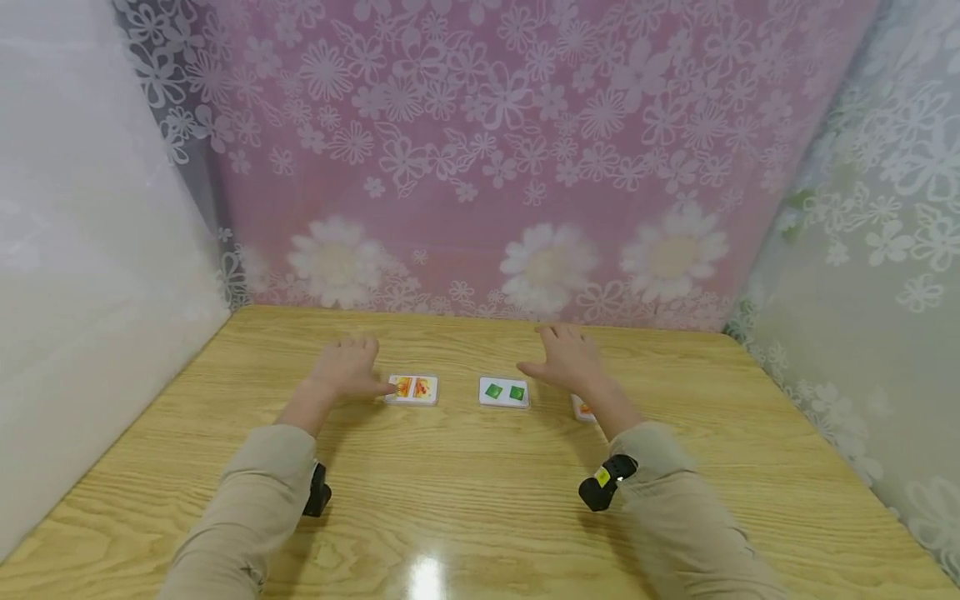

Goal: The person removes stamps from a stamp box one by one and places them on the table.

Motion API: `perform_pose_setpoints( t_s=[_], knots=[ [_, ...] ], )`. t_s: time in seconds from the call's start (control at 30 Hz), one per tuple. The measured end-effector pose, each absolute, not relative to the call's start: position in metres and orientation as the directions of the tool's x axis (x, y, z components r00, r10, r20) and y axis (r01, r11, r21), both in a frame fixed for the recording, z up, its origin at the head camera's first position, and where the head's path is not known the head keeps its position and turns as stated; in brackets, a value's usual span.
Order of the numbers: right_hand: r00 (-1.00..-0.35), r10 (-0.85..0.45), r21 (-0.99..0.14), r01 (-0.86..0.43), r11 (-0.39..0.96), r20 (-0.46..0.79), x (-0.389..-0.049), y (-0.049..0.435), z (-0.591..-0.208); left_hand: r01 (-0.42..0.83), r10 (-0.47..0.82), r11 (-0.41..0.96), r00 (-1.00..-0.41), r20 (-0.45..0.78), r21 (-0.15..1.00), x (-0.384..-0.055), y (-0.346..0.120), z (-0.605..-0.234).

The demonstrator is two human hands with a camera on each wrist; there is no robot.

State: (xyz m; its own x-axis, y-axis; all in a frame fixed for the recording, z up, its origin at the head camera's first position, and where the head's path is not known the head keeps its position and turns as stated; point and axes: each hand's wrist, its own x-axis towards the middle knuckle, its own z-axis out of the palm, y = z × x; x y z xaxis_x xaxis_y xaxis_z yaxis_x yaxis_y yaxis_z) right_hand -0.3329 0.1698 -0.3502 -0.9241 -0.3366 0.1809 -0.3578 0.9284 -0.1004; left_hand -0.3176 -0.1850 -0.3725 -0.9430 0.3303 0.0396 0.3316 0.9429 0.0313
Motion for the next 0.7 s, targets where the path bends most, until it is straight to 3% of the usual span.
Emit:
perform_pose_setpoints(
  t_s=[0.27,0.7],
  knots=[
    [-0.891,-0.436,-0.042,-0.444,0.895,0.125,-0.33,0.128,-0.349,0.386,0.386,0.922,-0.922,0.009,-0.017,-0.318,-0.185,-0.382],
    [-0.813,-0.581,0.053,-0.579,0.813,0.037,-0.328,0.07,-0.365,0.437,0.437,0.899,-0.899,-0.033,0.024,-0.315,-0.181,-0.384]
  ],
)
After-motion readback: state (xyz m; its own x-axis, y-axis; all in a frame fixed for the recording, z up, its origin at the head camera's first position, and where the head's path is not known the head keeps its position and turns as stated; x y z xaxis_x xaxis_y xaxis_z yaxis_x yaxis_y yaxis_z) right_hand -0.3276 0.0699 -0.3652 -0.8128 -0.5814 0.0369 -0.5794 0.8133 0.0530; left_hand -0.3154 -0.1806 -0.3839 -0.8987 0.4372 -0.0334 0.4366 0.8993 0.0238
